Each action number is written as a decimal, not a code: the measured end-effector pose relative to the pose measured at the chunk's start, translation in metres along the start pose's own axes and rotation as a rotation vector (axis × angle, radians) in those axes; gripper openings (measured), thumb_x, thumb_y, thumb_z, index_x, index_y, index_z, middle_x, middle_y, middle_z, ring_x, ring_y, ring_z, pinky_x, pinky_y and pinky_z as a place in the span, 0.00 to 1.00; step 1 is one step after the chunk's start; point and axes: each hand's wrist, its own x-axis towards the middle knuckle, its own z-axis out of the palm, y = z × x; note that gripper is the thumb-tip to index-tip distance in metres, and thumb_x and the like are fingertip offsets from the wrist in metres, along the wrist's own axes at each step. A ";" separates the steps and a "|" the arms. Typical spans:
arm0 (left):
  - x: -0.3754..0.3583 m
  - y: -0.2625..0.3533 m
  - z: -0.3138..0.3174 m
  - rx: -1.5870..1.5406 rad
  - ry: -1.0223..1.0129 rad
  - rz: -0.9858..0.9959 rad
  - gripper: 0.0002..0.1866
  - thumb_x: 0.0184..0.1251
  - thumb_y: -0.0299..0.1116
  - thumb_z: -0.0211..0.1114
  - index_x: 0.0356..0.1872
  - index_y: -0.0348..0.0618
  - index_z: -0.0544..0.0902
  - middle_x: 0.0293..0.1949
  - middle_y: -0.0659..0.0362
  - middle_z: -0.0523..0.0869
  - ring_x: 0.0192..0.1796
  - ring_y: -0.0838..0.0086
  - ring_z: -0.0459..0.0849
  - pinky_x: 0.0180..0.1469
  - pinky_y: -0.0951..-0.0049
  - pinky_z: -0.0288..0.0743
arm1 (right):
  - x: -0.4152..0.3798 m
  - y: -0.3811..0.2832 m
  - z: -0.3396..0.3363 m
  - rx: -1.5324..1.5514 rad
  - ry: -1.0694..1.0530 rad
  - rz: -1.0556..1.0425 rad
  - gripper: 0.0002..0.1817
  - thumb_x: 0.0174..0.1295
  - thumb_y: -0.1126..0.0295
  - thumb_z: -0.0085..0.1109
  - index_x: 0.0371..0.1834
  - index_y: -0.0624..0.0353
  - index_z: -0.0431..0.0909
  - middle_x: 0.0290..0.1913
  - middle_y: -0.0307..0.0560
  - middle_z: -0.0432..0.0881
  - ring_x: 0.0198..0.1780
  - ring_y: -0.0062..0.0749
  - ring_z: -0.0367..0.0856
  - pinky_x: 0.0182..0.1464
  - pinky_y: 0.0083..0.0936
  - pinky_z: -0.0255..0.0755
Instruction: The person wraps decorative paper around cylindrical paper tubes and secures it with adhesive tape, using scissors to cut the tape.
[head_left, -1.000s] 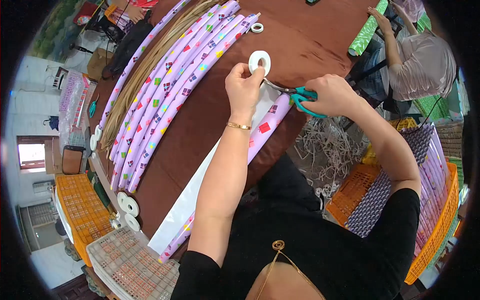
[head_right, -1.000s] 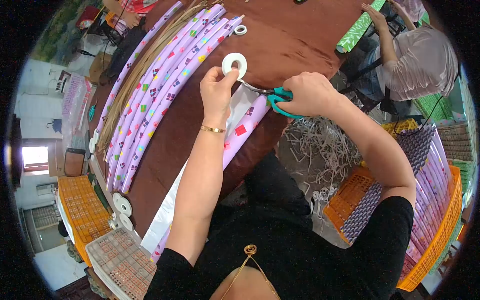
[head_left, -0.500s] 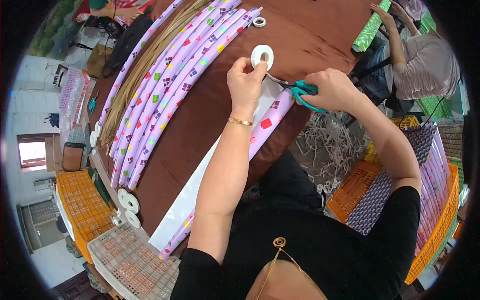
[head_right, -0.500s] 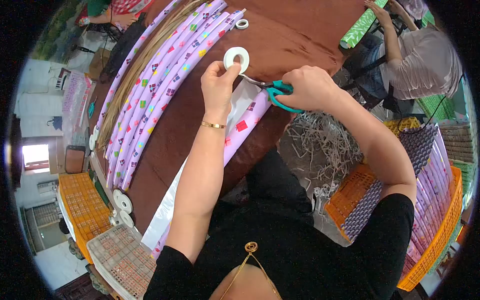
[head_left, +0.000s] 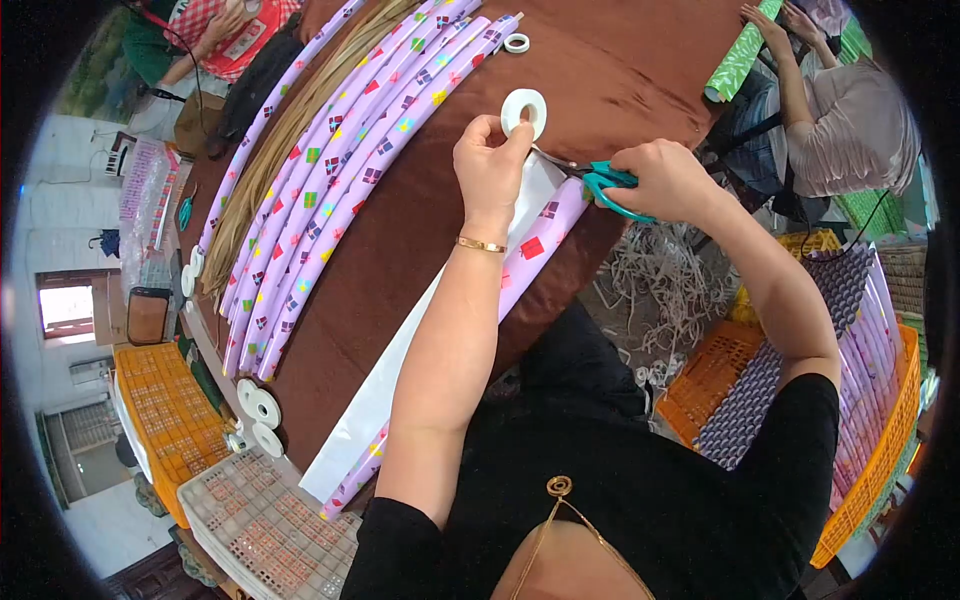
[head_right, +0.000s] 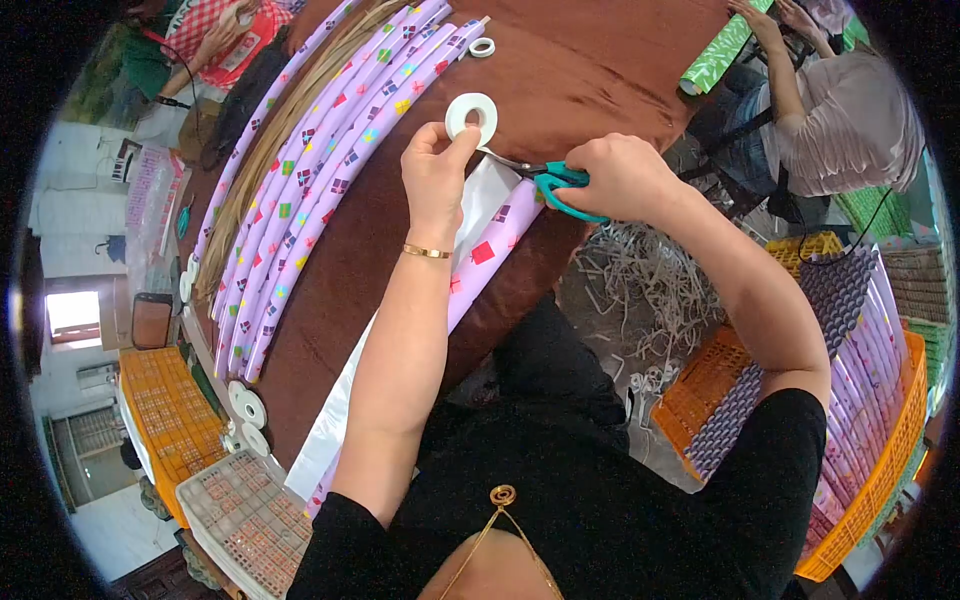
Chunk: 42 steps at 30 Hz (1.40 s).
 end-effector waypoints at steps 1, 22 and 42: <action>-0.001 0.003 0.001 -0.005 0.010 -0.009 0.06 0.60 0.28 0.72 0.33 0.38 0.84 0.31 0.65 0.83 0.32 0.87 0.76 0.36 0.82 0.69 | 0.000 0.002 0.001 0.000 0.001 -0.001 0.22 0.53 0.49 0.65 0.28 0.60 0.84 0.27 0.55 0.84 0.33 0.53 0.84 0.39 0.45 0.78; 0.015 0.005 -0.014 0.085 0.324 0.075 0.25 0.66 0.30 0.64 0.62 0.34 0.72 0.55 0.54 0.77 0.43 0.77 0.80 0.40 0.78 0.74 | 0.051 -0.050 0.035 0.371 0.277 -0.436 0.11 0.57 0.68 0.65 0.39 0.62 0.81 0.36 0.53 0.81 0.41 0.51 0.81 0.47 0.41 0.75; -0.262 0.044 -0.203 1.308 -0.030 0.268 0.28 0.55 0.36 0.73 0.57 0.41 0.77 0.54 0.53 0.80 0.57 0.57 0.78 0.59 0.60 0.71 | 0.004 -0.070 0.057 -0.068 0.110 -0.632 0.28 0.45 0.67 0.72 0.52 0.60 0.76 0.57 0.50 0.78 0.59 0.53 0.74 0.63 0.46 0.64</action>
